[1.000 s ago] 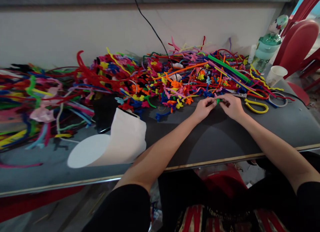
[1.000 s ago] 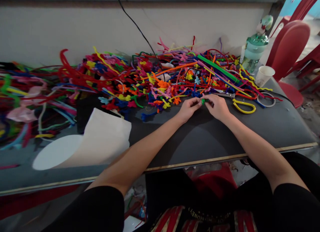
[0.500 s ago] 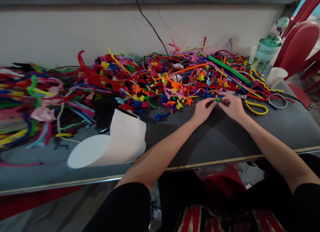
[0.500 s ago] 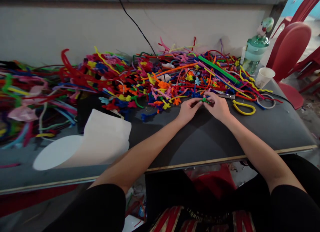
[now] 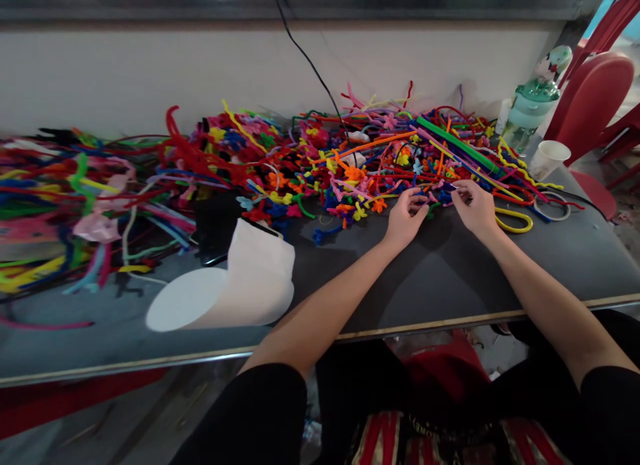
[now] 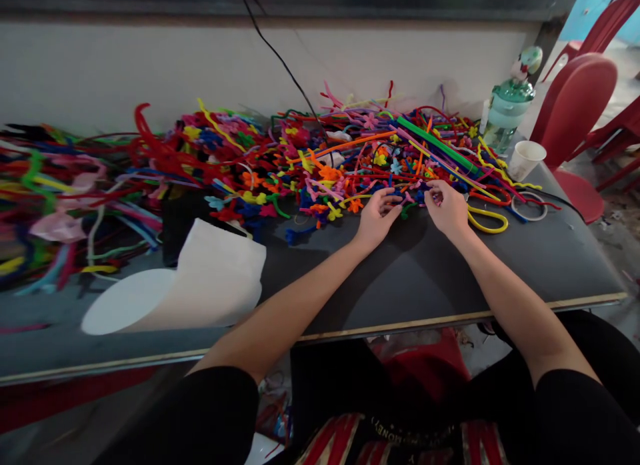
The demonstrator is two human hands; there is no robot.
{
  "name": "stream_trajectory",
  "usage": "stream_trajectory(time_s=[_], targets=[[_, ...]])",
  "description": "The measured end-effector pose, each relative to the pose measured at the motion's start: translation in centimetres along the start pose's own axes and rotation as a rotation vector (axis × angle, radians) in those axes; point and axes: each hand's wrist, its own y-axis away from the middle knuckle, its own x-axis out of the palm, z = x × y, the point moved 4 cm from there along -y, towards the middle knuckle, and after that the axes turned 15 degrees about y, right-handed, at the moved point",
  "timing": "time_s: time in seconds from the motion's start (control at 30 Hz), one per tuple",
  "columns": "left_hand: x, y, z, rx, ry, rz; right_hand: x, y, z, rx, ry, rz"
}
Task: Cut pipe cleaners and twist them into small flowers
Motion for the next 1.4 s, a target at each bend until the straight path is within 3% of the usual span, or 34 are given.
stream_trajectory(time_s=[0.3,0.5,0.9,1.03,1.2,1.4], targets=[[0.1,0.4,-1.2,0.013,-0.066,0.033,1.0,0.9,0.9,-0.120,0.118,0.051],[0.4,0.7,-2.5,0.009,-0.128,0.044,1.1,0.8,1.0,-0.118,0.139,0.087],[0.0,0.8,-2.5,0.035,-0.145,0.006,1.0,1.2,2.5,-0.197,0.204,0.141],[0.4,0.8,-3.0,0.109,-0.143,0.107,0.7,1.1,2.4,-0.205,0.238,0.094],[1.6,0.6,-3.3,0.210,-0.314,0.334,-0.5,-0.5,1.1,-0.215,0.274,-0.056],[1.4,0.1,-2.8,0.183,-0.407,0.241,-0.4,-5.4,0.2,-0.203,0.496,0.030]])
